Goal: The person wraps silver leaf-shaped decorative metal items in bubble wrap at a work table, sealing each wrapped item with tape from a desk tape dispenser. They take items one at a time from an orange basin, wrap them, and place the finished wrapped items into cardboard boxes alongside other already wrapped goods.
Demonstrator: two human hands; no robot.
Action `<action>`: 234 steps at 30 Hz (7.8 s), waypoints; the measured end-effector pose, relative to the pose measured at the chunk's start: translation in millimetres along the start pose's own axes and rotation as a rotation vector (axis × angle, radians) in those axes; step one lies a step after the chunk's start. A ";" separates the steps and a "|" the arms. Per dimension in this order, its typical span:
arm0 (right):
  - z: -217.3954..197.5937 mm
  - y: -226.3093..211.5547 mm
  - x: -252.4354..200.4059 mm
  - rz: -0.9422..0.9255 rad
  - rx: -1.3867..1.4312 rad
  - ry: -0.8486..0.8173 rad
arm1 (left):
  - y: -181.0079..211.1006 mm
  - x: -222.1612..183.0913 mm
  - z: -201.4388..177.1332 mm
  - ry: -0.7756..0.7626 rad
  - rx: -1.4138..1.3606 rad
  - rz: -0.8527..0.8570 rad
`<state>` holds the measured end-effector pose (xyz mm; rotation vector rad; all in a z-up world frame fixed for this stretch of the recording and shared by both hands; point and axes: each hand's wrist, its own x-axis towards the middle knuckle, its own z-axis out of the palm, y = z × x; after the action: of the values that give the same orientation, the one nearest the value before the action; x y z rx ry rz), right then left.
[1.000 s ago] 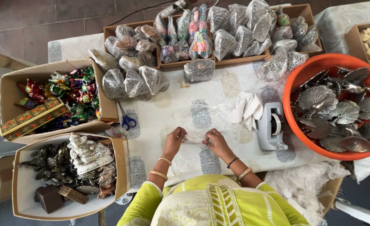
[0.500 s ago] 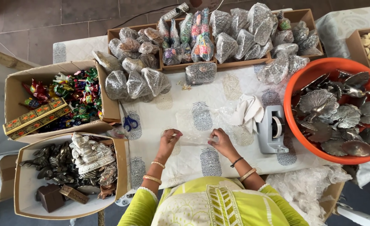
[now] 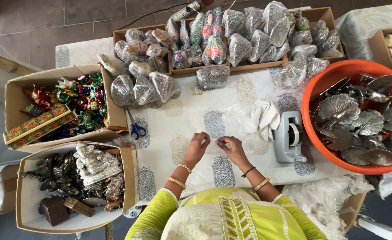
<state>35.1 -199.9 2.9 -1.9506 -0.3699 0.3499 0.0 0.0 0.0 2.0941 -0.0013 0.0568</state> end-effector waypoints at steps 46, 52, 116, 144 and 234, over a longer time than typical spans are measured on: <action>-23.3 12.1 -60.5 -0.219 -0.370 -0.119 | -9.4 21.9 26.8 -0.453 0.812 0.085; -32.4 20.6 -75.6 -0.062 -0.282 -0.182 | -13.9 17.9 15.3 -0.377 0.644 0.093; -4.5 37.9 -1.0 -0.251 -0.932 -0.076 | -18.4 -31.2 -19.1 -0.339 -0.466 -0.615; -26.6 54.0 -10.3 -0.173 -0.567 -0.044 | 0.9 29.7 32.9 -0.374 0.888 0.227; 33.9 2.2 -60.1 -0.295 -0.604 0.009 | -18.2 23.7 35.5 -0.324 0.787 0.245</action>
<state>-33.1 -197.4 -7.7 -2.4334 -0.8192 0.0312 25.5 -21.0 -32.5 2.8538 -0.5045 -0.1606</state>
